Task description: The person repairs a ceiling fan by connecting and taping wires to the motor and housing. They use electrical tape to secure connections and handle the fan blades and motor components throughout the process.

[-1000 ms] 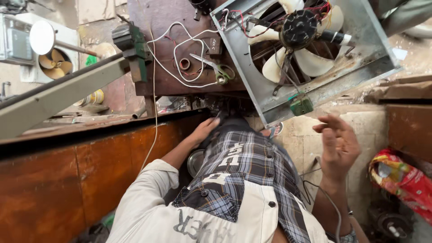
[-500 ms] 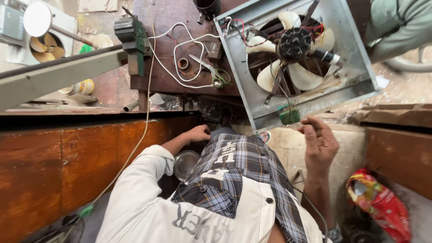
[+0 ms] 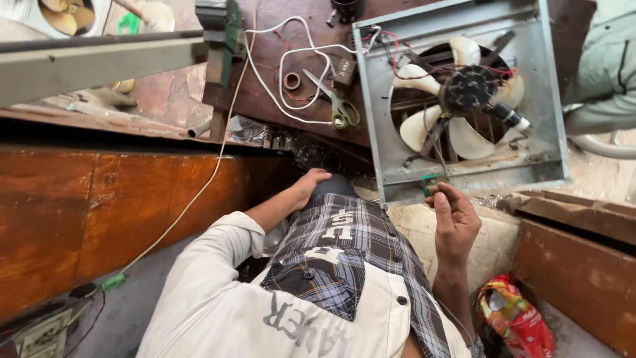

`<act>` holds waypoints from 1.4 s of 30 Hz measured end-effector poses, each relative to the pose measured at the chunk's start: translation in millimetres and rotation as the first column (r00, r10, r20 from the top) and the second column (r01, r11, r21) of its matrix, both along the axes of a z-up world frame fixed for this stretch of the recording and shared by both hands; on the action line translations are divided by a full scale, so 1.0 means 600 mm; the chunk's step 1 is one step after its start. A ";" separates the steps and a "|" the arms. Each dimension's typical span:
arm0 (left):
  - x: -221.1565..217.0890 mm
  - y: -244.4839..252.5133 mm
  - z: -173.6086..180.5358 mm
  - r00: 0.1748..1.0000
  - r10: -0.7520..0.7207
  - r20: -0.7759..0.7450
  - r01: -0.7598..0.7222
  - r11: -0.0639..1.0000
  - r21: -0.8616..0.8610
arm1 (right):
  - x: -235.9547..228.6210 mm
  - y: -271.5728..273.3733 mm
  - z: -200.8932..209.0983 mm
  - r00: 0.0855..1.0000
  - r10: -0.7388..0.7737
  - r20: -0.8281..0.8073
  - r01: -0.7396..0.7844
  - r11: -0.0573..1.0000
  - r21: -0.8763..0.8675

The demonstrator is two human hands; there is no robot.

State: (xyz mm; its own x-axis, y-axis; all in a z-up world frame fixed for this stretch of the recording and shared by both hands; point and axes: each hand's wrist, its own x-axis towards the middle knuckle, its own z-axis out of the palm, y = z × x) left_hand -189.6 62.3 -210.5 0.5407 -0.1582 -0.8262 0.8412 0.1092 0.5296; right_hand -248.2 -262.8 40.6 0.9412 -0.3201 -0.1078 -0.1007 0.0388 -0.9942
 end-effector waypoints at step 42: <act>0.629 -0.079 0.113 0.001 -0.648 0.762 -0.183 0.749 0.637 | 0.729 0.160 -0.198 0.924 0.202 -0.325 -0.381 0.549 -0.744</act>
